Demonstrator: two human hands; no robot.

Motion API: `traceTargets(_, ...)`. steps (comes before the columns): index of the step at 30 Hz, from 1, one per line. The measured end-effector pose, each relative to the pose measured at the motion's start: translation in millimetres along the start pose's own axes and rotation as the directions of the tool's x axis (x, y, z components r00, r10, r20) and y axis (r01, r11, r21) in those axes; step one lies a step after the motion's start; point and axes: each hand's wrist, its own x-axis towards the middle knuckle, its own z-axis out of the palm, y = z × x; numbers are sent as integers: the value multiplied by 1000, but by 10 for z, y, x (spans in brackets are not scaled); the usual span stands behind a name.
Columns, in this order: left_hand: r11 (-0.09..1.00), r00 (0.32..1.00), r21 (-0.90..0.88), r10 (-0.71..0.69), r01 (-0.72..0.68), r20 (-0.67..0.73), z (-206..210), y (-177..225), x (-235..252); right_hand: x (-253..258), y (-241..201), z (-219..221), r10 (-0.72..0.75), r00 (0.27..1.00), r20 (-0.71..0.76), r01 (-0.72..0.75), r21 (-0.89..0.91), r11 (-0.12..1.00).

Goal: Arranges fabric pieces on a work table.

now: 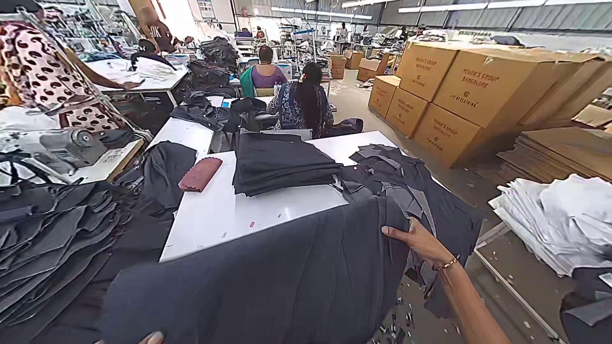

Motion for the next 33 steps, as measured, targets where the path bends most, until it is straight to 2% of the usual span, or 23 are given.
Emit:
traceTargets(1, 995, 1000, 96, -12, 13, -14, 124, 204, 82, 34, -10, -57, 12, 999, -40, -15, -69, 997)
traceTargets(2, 989, 1000, 148, 22, -24, 13, 145, 328, 143, 35, -43, -114, -6, 997, -73, 1, -64, 998)
traceTargets(4, 978, 990, 155, 143, -142, 2, 73, 419, 283, 22, -268, -176, -91, 985, -144, 100, 59, 993)
traceTargets(6, 973, 973, 153, 192, -173, -125, -22, 395, 468, 53, -510, -207, -155, 977, -147, 176, 142, 974)
traceTargets(8, 979, 942, 156, 173, -132, -288, 45, 370, 776, 235, -581, -270, -190, 980, -55, 192, 41, 980)
traceTargets(10, 983, 907, 165, 137, -75, -398, 152, 316, 1160, 528, -560, -343, -185, 981, -63, 174, -150, 973)
traceTargets(11, 986, 896, 158, 123, -61, -426, 182, 283, 1332, 626, -583, -364, -197, 976, -96, 179, -169, 969)
traceTargets(13, 992, 898, 108, 101, -60, -429, 194, 253, 1606, 689, -787, -375, -254, 947, -199, 229, -142, 963)
traceTargets(16, 984, 925, -57, 135, -166, -355, 50, 310, 1859, 646, -1155, -407, -409, 868, -283, 403, -82, 912)
traceTargets(18, 961, 934, -143, 186, -238, -305, -184, 237, 1901, 472, -1286, -461, -481, 827, -293, 452, -164, 877)
traceTargets(19, 952, 938, -173, 196, -252, -285, -233, 213, 1847, 341, -1308, -478, -484, 824, -295, 431, -228, 873)
traceTargets(20, 957, 943, -178, 174, -230, -282, -234, 200, 1746, 221, -1293, -497, -478, 828, -292, 404, -280, 871)
traceTargets(22, 988, 961, -133, 45, -84, -273, -135, 192, 1433, 19, -1118, -558, -464, 834, -298, 356, -350, 866)
traceTargets(24, 997, 966, -28, -74, 69, -248, -70, 59, 1098, -244, -818, -691, -388, 898, -208, 285, -396, 873)
traceTargets(26, 966, 955, 156, -163, 206, -250, -45, -205, 769, -514, -503, -796, -261, 963, -74, 207, -421, 883)
traceTargets(28, 802, 948, 519, -183, 297, -260, -94, -563, 486, -644, -226, -793, -190, 980, 52, 195, -387, 901)
traceTargets(29, 687, 956, 666, -170, 290, -241, -110, -768, 378, -659, -126, -730, -161, 980, 117, 194, -378, 905)
traceTargets(31, 563, 989, 813, -75, 149, -129, 62, -1144, 171, -588, -29, -493, -116, 955, 274, 230, -430, 873)
traceTargets(32, 551, 998, 833, -48, 49, -27, 294, -1266, 106, -487, -42, -333, -99, 925, 368, 277, -471, 838)
traceTargets(33, 583, 992, 812, -76, -34, 96, 596, -1335, 32, -374, -86, -140, -79, 890, 449, 324, -501, 802)
